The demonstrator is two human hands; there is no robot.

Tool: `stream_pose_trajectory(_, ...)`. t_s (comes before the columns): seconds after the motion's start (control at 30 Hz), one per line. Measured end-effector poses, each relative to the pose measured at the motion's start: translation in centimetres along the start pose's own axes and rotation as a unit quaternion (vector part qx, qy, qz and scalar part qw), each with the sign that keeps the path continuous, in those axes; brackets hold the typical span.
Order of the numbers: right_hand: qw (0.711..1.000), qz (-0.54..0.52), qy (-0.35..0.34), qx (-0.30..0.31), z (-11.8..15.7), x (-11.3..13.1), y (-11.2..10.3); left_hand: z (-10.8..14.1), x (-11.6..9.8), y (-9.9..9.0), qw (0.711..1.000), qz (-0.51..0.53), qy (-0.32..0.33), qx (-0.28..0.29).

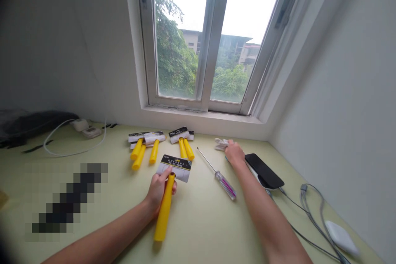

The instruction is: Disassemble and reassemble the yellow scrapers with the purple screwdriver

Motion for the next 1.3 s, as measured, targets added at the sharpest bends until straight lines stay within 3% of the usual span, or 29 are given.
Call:
stream_pose_trajectory(0.13, 0.999, -0.025, 0.013, -0.029, -1.1, 1.0, -1.8, -0.3, 0.3, -0.1, 1.0, 0.019, -0.007, -0.011)
stream_pose_trajectory(0.2, 0.997, -0.063, -0.043, -0.028, -0.1, 2.9, -2.3, -0.5, 0.3, -0.1, 0.999, 0.027, -0.013, -0.01)
stream_pose_trajectory(0.27, 0.985, -0.112, -0.13, 0.013, 1.9, 5.2, -2.8, -0.5, 0.3, 0.0, 0.999, 0.03, -0.019, 0.002)
stream_pose_trajectory(0.33, 0.953, -0.18, -0.223, 0.093, 4.4, 7.5, -3.3, -0.4, 0.3, 0.0, 0.999, 0.031, -0.021, 0.023)
stream_pose_trajectory(0.4, 0.879, -0.31, -0.298, 0.208, 6.4, 9.4, -4.0, -0.1, 0.2, 0.0, 0.999, 0.033, -0.02, 0.035)
stream_pose_trajectory(0.47, 0.836, -0.381, -0.298, 0.258, 7.5, 10.5, -4.7, 0.2, 0.2, 0.0, 0.998, 0.038, -0.018, 0.039)
stream_pose_trajectory(0.5, 0.83, -0.396, -0.288, 0.266, 7.7, 10.8, -5.0, 0.3, 0.2, 0.0, 0.998, 0.039, -0.016, 0.045)
stream_pose_trajectory(0.7, 0.811, -0.413, -0.289, 0.296, 7.1, 9.9, -4.5, 0.7, 0.0, -0.1, 0.996, -0.011, -0.004, 0.085)
stream_pose_trajectory(0.83, 0.819, -0.449, -0.247, 0.258, 7.0, 8.6, -4.0, 1.2, -0.2, 0.1, 0.99, -0.115, 0.012, 0.08)
stream_pose_trajectory(1.0, 0.82, -0.481, -0.211, 0.226, 6.9, 7.1, -5.4, 2.1, 0.3, 0.6, 0.977, -0.158, 0.01, 0.143)
stream_pose_trajectory(1.13, 0.806, -0.454, -0.261, 0.276, 7.2, 6.7, -5.9, 2.2, 0.7, 0.8, 0.98, -0.13, -0.012, 0.151)
stream_pose_trajectory(1.3, 0.775, -0.448, -0.299, 0.332, 7.4, 6.9, -4.8, 1.1, 0.2, 0.5, 0.987, -0.105, -0.006, 0.123)
Point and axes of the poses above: each hand's wrist, its own z-axis away from the middle knuckle, its own y-axis out of the palm, x = y × z, the point moved 1 cm from there along -z, towards the middle knuckle, and after that the axes turned 10 degrees about z, right-handed, at the moved point
